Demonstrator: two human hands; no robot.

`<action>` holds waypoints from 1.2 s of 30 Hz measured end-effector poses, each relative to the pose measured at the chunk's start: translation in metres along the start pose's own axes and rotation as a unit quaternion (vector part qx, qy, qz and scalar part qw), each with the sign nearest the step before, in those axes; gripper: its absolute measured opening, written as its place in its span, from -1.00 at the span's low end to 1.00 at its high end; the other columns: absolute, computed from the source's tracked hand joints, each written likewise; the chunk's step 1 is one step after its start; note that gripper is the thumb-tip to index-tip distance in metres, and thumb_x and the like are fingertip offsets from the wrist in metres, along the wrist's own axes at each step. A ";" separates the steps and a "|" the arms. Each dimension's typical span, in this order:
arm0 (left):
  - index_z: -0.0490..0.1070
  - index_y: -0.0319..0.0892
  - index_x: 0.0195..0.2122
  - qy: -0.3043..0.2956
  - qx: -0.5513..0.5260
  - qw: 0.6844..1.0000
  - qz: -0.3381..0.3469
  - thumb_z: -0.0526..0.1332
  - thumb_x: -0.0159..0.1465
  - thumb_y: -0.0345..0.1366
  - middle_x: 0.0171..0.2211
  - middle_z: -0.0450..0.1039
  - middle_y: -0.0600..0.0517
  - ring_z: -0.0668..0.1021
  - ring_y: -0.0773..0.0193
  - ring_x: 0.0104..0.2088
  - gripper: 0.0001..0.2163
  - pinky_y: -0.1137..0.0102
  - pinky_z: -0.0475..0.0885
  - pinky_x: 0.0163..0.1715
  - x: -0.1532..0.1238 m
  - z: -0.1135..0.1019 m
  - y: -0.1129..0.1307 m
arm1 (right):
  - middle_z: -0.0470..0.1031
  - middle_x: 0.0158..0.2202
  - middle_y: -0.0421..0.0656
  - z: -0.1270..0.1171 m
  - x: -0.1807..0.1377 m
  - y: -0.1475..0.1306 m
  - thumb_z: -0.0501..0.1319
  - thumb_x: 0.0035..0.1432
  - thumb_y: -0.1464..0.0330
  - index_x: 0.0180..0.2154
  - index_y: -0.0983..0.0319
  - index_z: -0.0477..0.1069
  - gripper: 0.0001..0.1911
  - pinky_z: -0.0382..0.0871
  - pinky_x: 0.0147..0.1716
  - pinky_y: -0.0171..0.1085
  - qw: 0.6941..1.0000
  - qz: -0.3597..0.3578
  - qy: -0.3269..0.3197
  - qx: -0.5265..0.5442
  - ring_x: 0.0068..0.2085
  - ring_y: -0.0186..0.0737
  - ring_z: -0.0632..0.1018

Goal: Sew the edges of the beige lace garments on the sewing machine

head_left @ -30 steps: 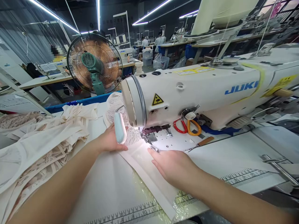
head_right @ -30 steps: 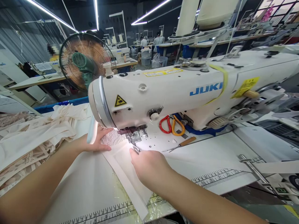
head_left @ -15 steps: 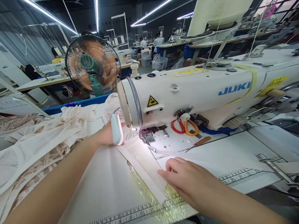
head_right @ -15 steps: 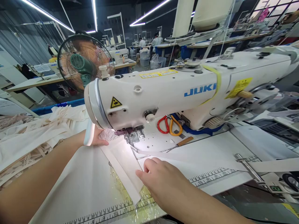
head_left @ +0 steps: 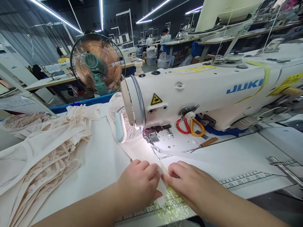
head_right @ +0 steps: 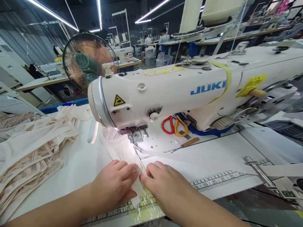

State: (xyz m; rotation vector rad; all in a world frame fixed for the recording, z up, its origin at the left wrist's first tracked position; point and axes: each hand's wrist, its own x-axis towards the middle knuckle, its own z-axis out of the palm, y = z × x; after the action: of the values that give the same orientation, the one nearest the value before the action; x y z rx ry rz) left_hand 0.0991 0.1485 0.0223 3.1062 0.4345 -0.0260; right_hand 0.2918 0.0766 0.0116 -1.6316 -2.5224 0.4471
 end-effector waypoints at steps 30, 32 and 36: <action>0.42 -0.18 -0.13 0.077 0.031 0.996 0.040 0.04 0.24 -0.39 -0.03 0.44 -0.05 0.45 0.19 -0.28 -0.76 0.23 0.34 -0.22 0.002 -0.004 -0.071 | 0.53 -0.43 -0.13 -0.020 0.050 0.003 0.11 0.10 0.47 0.10 0.14 0.27 -0.50 -0.04 -0.60 -0.31 0.991 0.041 -0.050 -0.121 -0.45 -0.19 0.49; 0.43 -0.18 -0.13 0.082 0.042 0.995 0.041 0.00 0.28 -0.40 -0.03 0.45 -0.04 0.45 0.20 -0.28 -0.76 0.22 0.34 -0.21 0.004 -0.003 -0.073 | 0.53 -0.45 -0.12 -0.024 0.053 0.000 0.11 0.11 0.46 0.13 0.15 0.24 -0.48 -0.02 -0.60 -0.33 0.988 0.052 -0.065 -0.127 -0.47 -0.21 0.49; 0.43 -0.17 -0.10 0.076 0.058 0.994 0.045 -0.05 0.33 -0.41 -0.01 0.44 -0.01 0.45 0.19 -0.23 -0.72 0.18 0.32 -0.11 0.005 0.000 -0.076 | 0.55 -0.42 -0.07 -0.036 0.063 -0.010 0.09 0.14 0.47 0.22 0.18 0.10 -0.41 0.04 -0.62 -0.31 0.978 0.095 -0.129 -0.136 -0.47 -0.16 0.52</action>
State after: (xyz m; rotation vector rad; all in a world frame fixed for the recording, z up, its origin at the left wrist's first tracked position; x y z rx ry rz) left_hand 0.0827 0.2231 0.0215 3.2528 0.3053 0.1949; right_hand 0.2654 0.1361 0.0442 -2.0502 -2.7243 0.3642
